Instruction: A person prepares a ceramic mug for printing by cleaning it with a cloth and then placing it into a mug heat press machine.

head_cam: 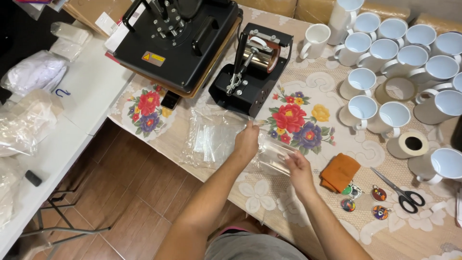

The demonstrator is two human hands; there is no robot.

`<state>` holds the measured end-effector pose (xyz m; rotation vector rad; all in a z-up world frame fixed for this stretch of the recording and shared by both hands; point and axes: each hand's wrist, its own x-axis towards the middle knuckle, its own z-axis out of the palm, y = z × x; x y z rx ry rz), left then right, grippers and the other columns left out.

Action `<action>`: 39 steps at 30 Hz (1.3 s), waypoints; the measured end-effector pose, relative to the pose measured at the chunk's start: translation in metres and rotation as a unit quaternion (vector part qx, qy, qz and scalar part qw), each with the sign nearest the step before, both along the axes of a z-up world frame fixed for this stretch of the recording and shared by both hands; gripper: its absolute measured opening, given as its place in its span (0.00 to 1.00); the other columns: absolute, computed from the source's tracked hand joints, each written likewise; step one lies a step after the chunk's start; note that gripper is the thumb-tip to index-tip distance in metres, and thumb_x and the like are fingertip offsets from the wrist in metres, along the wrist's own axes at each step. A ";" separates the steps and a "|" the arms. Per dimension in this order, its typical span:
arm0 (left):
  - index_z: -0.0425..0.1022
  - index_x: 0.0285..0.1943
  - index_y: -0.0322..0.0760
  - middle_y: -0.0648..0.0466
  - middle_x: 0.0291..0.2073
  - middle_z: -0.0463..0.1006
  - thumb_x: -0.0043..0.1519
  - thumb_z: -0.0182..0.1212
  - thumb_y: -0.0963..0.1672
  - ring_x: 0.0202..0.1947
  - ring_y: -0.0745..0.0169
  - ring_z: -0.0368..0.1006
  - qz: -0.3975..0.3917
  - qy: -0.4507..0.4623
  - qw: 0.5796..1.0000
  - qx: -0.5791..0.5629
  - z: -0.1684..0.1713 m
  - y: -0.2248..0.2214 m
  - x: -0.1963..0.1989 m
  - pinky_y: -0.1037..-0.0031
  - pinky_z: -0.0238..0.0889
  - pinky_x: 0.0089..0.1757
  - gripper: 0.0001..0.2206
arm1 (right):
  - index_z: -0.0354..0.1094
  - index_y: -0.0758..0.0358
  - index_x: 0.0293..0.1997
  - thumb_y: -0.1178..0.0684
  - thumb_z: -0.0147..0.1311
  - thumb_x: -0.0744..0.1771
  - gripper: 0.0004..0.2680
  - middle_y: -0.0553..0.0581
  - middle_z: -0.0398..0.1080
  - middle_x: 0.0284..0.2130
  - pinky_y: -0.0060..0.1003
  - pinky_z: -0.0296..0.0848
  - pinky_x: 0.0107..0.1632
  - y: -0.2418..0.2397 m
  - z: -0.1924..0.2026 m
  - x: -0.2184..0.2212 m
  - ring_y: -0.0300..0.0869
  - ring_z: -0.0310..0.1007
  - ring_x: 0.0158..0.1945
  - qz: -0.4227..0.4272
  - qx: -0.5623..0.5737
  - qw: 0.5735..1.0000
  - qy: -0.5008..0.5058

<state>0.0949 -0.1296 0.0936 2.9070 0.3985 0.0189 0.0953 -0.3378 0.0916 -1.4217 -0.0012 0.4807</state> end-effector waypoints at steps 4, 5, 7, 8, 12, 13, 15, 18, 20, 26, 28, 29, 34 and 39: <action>0.67 0.64 0.22 0.38 0.59 0.65 0.52 0.55 0.32 0.50 0.31 0.75 -0.004 -0.087 0.982 -0.166 0.054 0.003 -0.038 0.52 0.72 0.48 0.26 | 0.66 0.66 0.62 0.66 0.45 0.69 0.14 0.68 0.74 0.49 0.50 0.74 0.55 0.052 -0.001 -0.008 0.51 0.72 0.55 0.032 0.030 0.998 -0.046; 0.64 0.68 0.23 0.37 0.65 0.64 0.52 0.53 0.32 0.56 0.32 0.72 -0.011 -0.104 0.974 -0.203 0.060 0.006 -0.048 0.53 0.69 0.53 0.30 | 0.66 0.65 0.63 0.67 0.44 0.69 0.14 0.69 0.74 0.49 0.50 0.74 0.54 0.065 -0.008 -0.011 0.51 0.73 0.54 0.045 0.023 0.997 -0.055; 0.64 0.68 0.22 0.36 0.65 0.64 0.51 0.53 0.32 0.58 0.31 0.70 -0.002 -0.128 0.967 -0.221 0.075 0.013 -0.067 0.52 0.67 0.55 0.30 | 0.67 0.65 0.61 0.65 0.46 0.69 0.13 0.70 0.74 0.47 0.50 0.75 0.53 0.091 -0.027 -0.015 0.53 0.74 0.53 0.093 -0.011 0.992 -0.086; 0.64 0.67 0.22 0.35 0.66 0.64 0.50 0.53 0.32 0.60 0.29 0.68 -0.008 -0.152 0.959 -0.240 0.085 0.019 -0.072 0.52 0.65 0.57 0.30 | 0.68 0.64 0.60 0.63 0.48 0.69 0.12 0.72 0.75 0.46 0.51 0.75 0.52 0.106 -0.034 -0.012 0.55 0.75 0.52 0.126 -0.045 0.984 -0.121; 0.63 0.68 0.21 0.34 0.66 0.64 0.51 0.53 0.33 0.62 0.29 0.65 0.041 -0.212 0.938 -0.270 0.156 0.044 -0.128 0.52 0.61 0.59 0.30 | 0.69 0.57 0.59 0.61 0.48 0.69 0.12 0.64 0.78 0.45 0.48 0.76 0.53 0.156 0.056 -0.038 0.52 0.77 0.52 0.243 -0.110 0.946 -0.183; 0.65 0.67 0.23 0.34 0.66 0.66 0.51 0.54 0.33 0.61 0.31 0.67 0.061 -0.253 0.917 -0.303 0.169 0.053 -0.144 0.56 0.65 0.57 0.30 | 0.69 0.54 0.58 0.58 0.48 0.68 0.12 0.62 0.78 0.44 0.50 0.75 0.54 0.171 0.075 -0.044 0.52 0.77 0.53 0.336 -0.151 0.900 -0.232; 0.66 0.67 0.25 0.34 0.65 0.67 0.51 0.56 0.33 0.60 0.33 0.69 0.083 -0.301 0.891 -0.328 0.193 0.075 -0.174 0.60 0.68 0.54 0.30 | 0.68 0.50 0.57 0.56 0.48 0.68 0.12 0.60 0.79 0.43 0.51 0.75 0.54 0.206 0.107 -0.055 0.52 0.76 0.53 0.427 -0.187 0.837 -0.287; 0.65 0.69 0.29 0.40 0.69 0.63 0.55 0.55 0.32 0.32 0.56 0.79 0.137 -0.343 0.800 -0.473 0.211 0.115 -0.218 0.79 0.73 0.21 0.28 | 0.77 0.52 0.41 0.56 0.48 0.66 0.08 0.56 0.81 0.36 0.51 0.76 0.51 0.260 0.142 -0.081 0.54 0.80 0.47 0.551 -0.224 0.718 -0.362; 0.62 0.71 0.29 0.38 0.70 0.60 0.56 0.57 0.32 0.30 0.55 0.79 0.153 -0.388 0.751 -0.512 0.209 0.152 -0.244 0.79 0.74 0.19 0.30 | 0.74 0.62 0.44 0.58 0.47 0.66 0.08 0.65 0.78 0.43 0.53 0.75 0.52 0.301 0.169 -0.104 0.62 0.77 0.48 0.632 -0.192 0.656 -0.366; 0.58 0.72 0.34 0.41 0.73 0.56 0.55 0.58 0.33 0.15 0.71 0.70 0.259 -0.401 0.743 -0.470 0.219 0.306 -0.306 0.81 0.70 0.20 0.33 | 0.63 0.60 0.65 0.51 0.54 0.66 0.19 0.56 0.68 0.64 0.38 0.59 0.67 0.388 0.250 -0.130 0.42 0.67 0.67 0.564 -0.041 0.710 -0.419; 0.58 0.73 0.35 0.44 0.74 0.55 0.55 0.56 0.34 0.15 0.68 0.71 0.297 -0.402 0.720 -0.482 0.230 0.351 -0.316 0.80 0.72 0.24 0.32 | 0.67 0.60 0.60 0.54 0.52 0.66 0.15 0.55 0.74 0.56 0.35 0.68 0.60 0.412 0.242 -0.132 0.40 0.74 0.59 0.481 -0.027 0.770 -0.418; 0.57 0.73 0.35 0.47 0.75 0.53 0.56 0.55 0.36 0.16 0.65 0.72 0.326 -0.404 0.698 -0.493 0.238 0.373 -0.317 0.78 0.73 0.27 0.31 | 0.71 0.61 0.55 0.56 0.50 0.67 0.12 0.54 0.79 0.48 0.33 0.77 0.54 0.423 0.240 -0.129 0.39 0.80 0.51 0.386 -0.014 0.823 -0.417; 0.55 0.75 0.40 0.51 0.69 0.64 0.58 0.58 0.35 0.22 0.70 0.73 0.360 -0.376 0.710 -0.473 0.269 0.471 -0.305 0.75 0.74 0.41 0.33 | 0.74 0.57 0.52 0.53 0.54 0.65 0.11 0.49 0.82 0.46 0.32 0.80 0.53 0.453 0.157 -0.116 0.36 0.83 0.47 0.390 -0.089 0.841 -0.364; 0.52 0.77 0.38 0.49 0.52 0.81 0.59 0.59 0.36 0.24 0.68 0.75 0.415 -0.391 0.695 -0.437 0.261 0.556 -0.271 0.72 0.72 0.51 0.35 | 0.79 0.51 0.51 0.50 0.57 0.64 0.12 0.44 0.85 0.48 0.30 0.82 0.50 0.454 0.098 -0.086 0.31 0.86 0.49 0.463 -0.208 0.834 -0.219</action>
